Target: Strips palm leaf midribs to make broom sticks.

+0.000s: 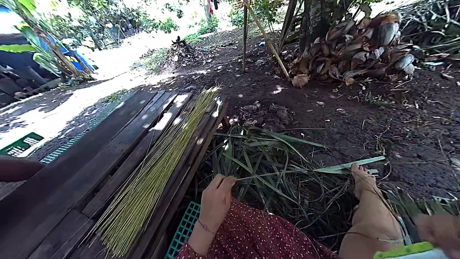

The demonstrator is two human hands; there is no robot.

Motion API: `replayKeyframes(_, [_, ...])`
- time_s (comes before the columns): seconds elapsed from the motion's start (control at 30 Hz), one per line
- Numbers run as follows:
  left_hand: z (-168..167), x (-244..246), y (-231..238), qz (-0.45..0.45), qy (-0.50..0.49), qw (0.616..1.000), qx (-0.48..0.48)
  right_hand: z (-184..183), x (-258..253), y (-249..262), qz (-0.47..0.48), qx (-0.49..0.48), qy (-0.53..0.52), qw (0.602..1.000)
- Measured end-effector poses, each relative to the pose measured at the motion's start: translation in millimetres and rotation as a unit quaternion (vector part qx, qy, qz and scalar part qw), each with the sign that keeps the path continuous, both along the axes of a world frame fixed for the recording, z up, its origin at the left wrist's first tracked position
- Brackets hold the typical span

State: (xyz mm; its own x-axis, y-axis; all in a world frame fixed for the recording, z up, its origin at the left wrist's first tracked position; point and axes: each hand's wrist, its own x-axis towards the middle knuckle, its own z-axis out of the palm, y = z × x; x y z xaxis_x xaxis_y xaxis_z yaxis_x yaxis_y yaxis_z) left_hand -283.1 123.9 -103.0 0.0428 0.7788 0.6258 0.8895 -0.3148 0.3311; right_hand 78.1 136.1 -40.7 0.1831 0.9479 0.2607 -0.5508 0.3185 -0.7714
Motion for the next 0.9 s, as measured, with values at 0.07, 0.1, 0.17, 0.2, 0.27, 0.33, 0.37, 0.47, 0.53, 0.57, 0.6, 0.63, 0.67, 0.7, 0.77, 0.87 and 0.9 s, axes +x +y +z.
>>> replayKeyframes(0.07, [13, 18, 6, -0.002, -0.142, 0.988, 0.068, -12, -18, -14, 0.128, 0.024, -0.091, 0.987])
replayKeyframes(0.1, [20, 30, 8, -0.024, -0.227, 0.97, 0.083, -19, -31, -19, 0.183, 0.009, -0.117, 0.976])
replayKeyframes(0.17, [31, 54, 5, -0.08, -0.385, 0.915, 0.085, -30, -61, -29, 0.263, -0.037, -0.115, 0.957])
replayKeyframes(0.2, [34, 65, 2, -0.103, -0.442, 0.888, 0.08, -36, -74, -33, 0.292, -0.052, -0.112, 0.949])
replayKeyframes(0.27, [36, 80, -8, -0.14, -0.513, 0.845, 0.064, -50, -95, -39, 0.325, -0.061, -0.098, 0.939])
replayKeyframes(0.33, [32, 90, -17, -0.168, -0.543, 0.821, 0.05, -54, -107, -41, 0.332, -0.064, -0.067, 0.939])
replayKeyframes(0.37, [29, 94, -21, -0.181, -0.55, 0.814, 0.044, -52, -110, -42, 0.334, -0.059, -0.056, 0.939])
replayKeyframes(0.47, [26, 102, -31, -0.202, -0.555, 0.807, 0.024, -47, -114, -40, 0.358, -0.035, -0.014, 0.933])
replayKeyframes(0.53, [25, 107, -37, -0.21, -0.548, 0.809, 0.013, -42, -115, -40, 0.372, -0.027, -0.002, 0.928])
replayKeyframes(0.57, [25, 108, -40, -0.216, -0.543, 0.811, 0.012, -41, -115, -40, 0.374, -0.03, -0.001, 0.927])
replayKeyframes(0.6, [26, 109, -41, -0.22, -0.535, 0.816, 0.013, -40, -116, -40, 0.371, -0.034, 0.0, 0.928])
replayKeyframes(0.63, [26, 110, -43, -0.222, -0.524, 0.822, 0.015, -40, -116, -40, 0.367, -0.035, 0.004, 0.93])
replayKeyframes(0.67, [26, 110, -44, -0.223, -0.512, 0.829, 0.02, -41, -116, -40, 0.361, -0.032, 0.01, 0.932])
replayKeyframes(0.7, [26, 110, -44, -0.225, -0.501, 0.835, 0.026, -42, -115, -39, 0.351, -0.03, 0.012, 0.936])
replayKeyframes(0.77, [24, 109, -45, -0.231, -0.473, 0.849, 0.039, -44, -113, -36, 0.32, -0.03, 0.006, 0.947])
replayKeyframes(0.87, [18, 107, -45, -0.225, -0.458, 0.858, 0.059, -50, -102, -22, 0.237, -0.066, -0.006, 0.969])
replayKeyframes(0.9, [18, 105, -45, -0.218, -0.461, 0.858, 0.063, -53, -96, -13, 0.187, -0.098, 0.003, 0.977])
